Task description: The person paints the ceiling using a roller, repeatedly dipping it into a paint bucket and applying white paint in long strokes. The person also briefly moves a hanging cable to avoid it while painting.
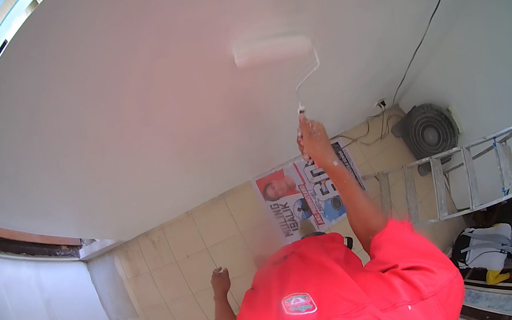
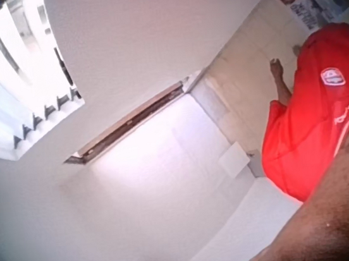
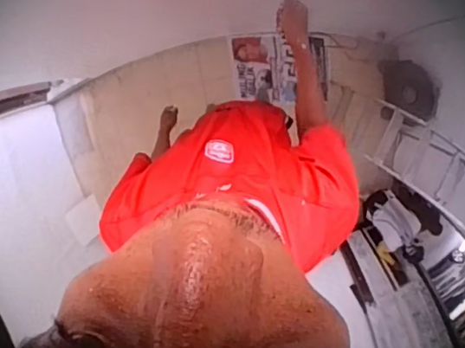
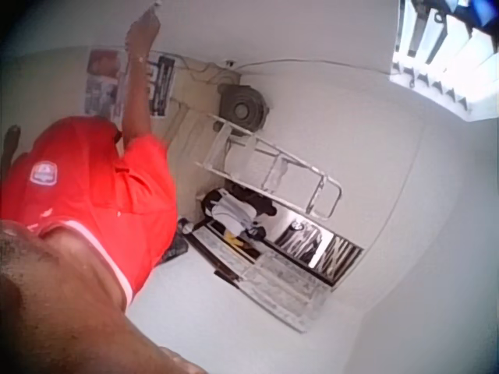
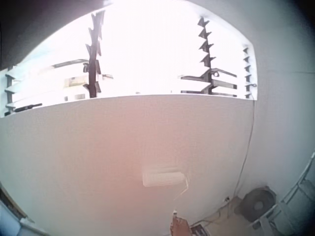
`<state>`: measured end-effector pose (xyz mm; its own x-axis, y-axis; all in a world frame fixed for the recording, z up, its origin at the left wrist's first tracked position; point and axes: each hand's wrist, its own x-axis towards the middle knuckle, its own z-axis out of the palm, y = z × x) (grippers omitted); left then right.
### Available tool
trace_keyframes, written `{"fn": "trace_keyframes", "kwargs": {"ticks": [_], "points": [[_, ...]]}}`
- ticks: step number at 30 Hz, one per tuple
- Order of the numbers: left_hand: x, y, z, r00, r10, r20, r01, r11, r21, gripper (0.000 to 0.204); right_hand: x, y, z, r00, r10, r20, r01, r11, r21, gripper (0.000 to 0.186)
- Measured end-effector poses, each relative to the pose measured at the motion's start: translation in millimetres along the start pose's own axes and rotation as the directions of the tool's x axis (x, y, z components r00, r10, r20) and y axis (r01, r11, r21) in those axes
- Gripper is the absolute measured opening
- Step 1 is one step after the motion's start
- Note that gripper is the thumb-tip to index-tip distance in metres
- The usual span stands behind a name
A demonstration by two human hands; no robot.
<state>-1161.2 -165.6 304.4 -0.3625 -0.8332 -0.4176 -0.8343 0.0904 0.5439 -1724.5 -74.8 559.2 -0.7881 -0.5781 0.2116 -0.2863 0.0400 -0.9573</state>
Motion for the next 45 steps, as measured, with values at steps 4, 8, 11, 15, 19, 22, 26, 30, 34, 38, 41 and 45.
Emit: {"fn": "trace_keyframes", "kwargs": {"ticks": [4,8,11,15,19,22,26,30,34,38,41,45], "points": [[-8,10,-11,0.998,-0.055,0.036,0.056,0.998,-0.038,0.048,-27,46,8,0.974,0.224,0.035,-0.224,0.975,-0.004,0.036],[-17,-15,-18,0.998,-0.066,0.011,0.066,0.998,0.018,0.050,-29,-25,11,0.832,0.536,0.143,-0.542,0.840,0.004,0.038],[-15,-5,-25,0.999,-0.050,0.007,0.050,0.999,0.019,0.049,-20,-2,22,0.985,0.172,0.023,-0.173,0.985,0.015,0.036],[-9,-7,-29,0.999,-0.046,-0.014,0.046,0.999,-0.027,0.048,-21,45,31,1.000,0.025,-0.008,-0.025,1.000,0.019,0.051],[4,-25,-22,1.000,-0.001,0.024,0.000,0.999,0.045,0.047,-25,26,27,0.986,0.168,0.026,-0.168,0.986,-0.002,0.045],[39,-72,-5,0.931,0.279,0.234,-0.347,0.874,0.339,0.055,-26,30,25,0.989,0.145,0.016,-0.139,0.971,-0.195,0.030],[53,-33,-2,0.743,0.488,0.458,-0.664,0.452,0.596,0.031,-23,54,53,0.984,0.013,0.179,0.047,0.944,-0.328,0.040],[88,-39,2,0.627,0.623,0.468,-0.757,0.346,0.555,0.027,-74,-13,40,0.920,0.363,0.148,-0.391,0.879,0.274,0.058],[106,-20,-15,0.613,0.667,0.423,-0.764,0.365,0.532,0.024,-96,-34,20,0.943,0.325,0.067,-0.332,0.918,0.217,0.057],[96,-53,-49,0.654,0.689,0.312,-0.729,0.464,0.503,0.022,-100,-41,15,0.872,0.404,0.277,-0.477,0.830,0.290,0.044],[102,-45,-37,0.843,0.430,0.324,-0.521,0.801,0.293,0.033,-99,31,8,0.997,0.056,0.060,-0.040,0.971,-0.236,0.039],[48,-69,-27,0.991,0.014,0.130,-0.015,1.000,0.008,0.048,-95,27,22,0.997,0.069,-0.031,-0.075,0.965,-0.253,0.040]]}}
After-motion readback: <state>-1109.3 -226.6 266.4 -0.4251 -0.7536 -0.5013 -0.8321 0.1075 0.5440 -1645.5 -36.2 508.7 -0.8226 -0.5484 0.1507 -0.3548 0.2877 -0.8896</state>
